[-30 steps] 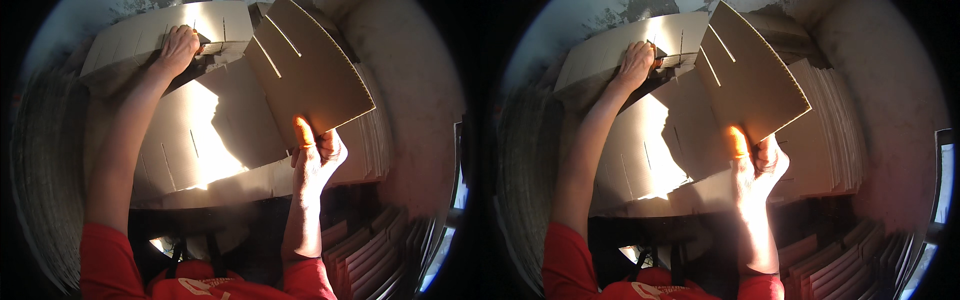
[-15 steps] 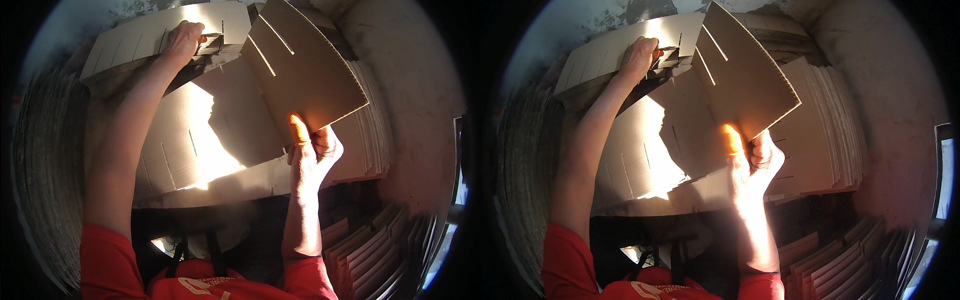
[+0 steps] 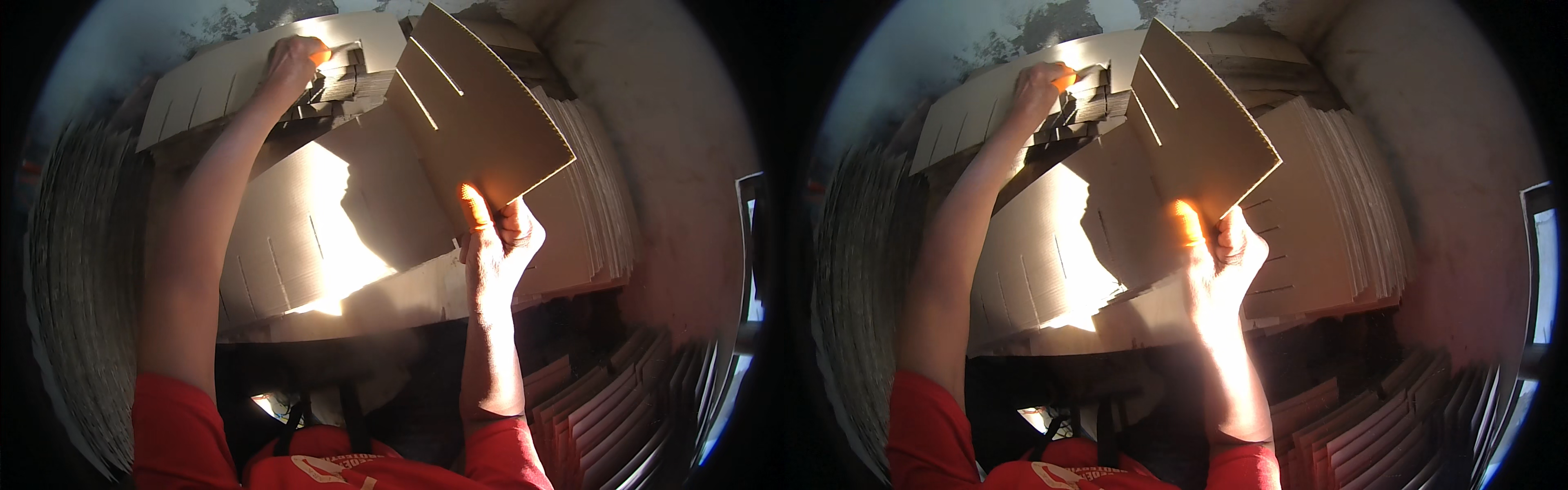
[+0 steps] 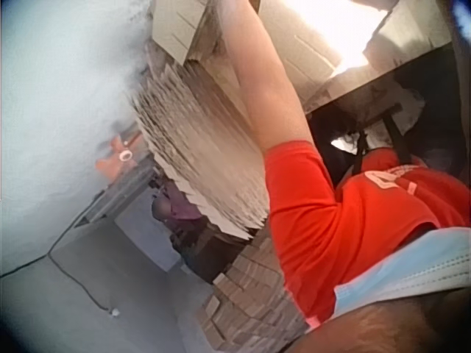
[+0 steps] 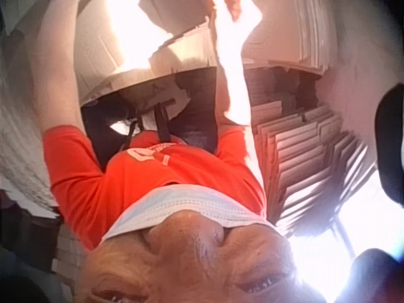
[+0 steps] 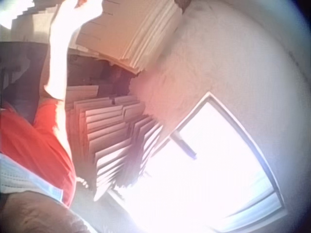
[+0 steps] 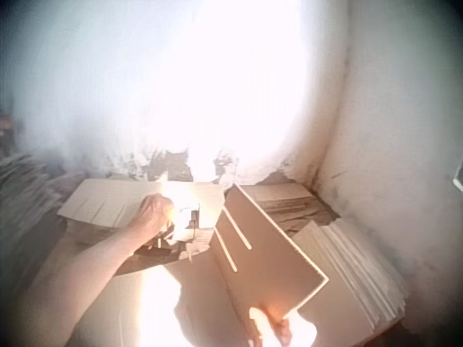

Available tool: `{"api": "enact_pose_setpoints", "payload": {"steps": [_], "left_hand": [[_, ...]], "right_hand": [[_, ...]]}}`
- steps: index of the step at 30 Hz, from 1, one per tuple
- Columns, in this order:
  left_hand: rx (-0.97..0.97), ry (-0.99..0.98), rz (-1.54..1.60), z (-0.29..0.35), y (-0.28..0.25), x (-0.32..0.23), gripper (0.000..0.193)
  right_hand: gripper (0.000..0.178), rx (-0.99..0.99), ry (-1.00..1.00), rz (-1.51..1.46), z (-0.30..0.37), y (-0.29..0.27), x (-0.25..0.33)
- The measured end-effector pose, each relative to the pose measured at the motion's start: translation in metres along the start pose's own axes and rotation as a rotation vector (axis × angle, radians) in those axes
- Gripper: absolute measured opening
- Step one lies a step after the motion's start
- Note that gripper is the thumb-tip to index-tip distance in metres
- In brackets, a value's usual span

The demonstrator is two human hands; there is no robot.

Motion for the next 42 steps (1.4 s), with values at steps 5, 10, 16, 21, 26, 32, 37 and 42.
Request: {"api": "enact_pose_setpoints", "payload": {"steps": [5,10,16,21,26,32,37,42], "left_hand": [[-0.092,0.348,-0.341,-0.001,-0.017,-0.039,0.012],[-0.141,0.466,-0.39,-0.007,-0.03,-0.083,0.013],[-0.107,0.554,-0.434,0.015,-0.032,-0.105,0.006],[-0.062,0.611,-0.322,0.026,-0.04,-0.125,0.006],[-0.045,0.699,-0.199,0.035,-0.05,-0.159,0.011],[-0.069,0.721,-0.277,0.048,-0.052,-0.173,0.012],[0.078,0.922,-0.544,0.083,-0.062,-0.228,0.009],[0.183,0.66,0.029,0.102,-0.088,-0.249,0.025]], "right_hand": [[0.006,-0.011,0.038,-0.006,0.002,0.003,0.0],[0.007,0.002,-0.056,-0.02,-0.001,0.0,-0.004],[0.009,0.013,0.023,-0.022,0.002,0.001,0.006],[0.01,0.012,-0.066,-0.021,-0.002,-0.001,0.004],[0.011,0.04,0.006,0.045,-0.002,-0.007,0.004],[0.01,-0.03,-0.144,0.141,0.001,-0.016,0.017],[0.011,-0.064,-0.155,0.166,0.002,-0.024,0.014],[0.018,-0.082,-0.134,0.051,0.006,-0.016,0.02]]}}
Point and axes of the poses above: each hand's wrist, its own z-axis away from the middle knuckle, its own y-axis out of the palm, x = y × z, the point moved 2 cm from there along -z, towards the middle knuckle, and after that the axes turned 2 degrees about z, right-handed, at the moved point
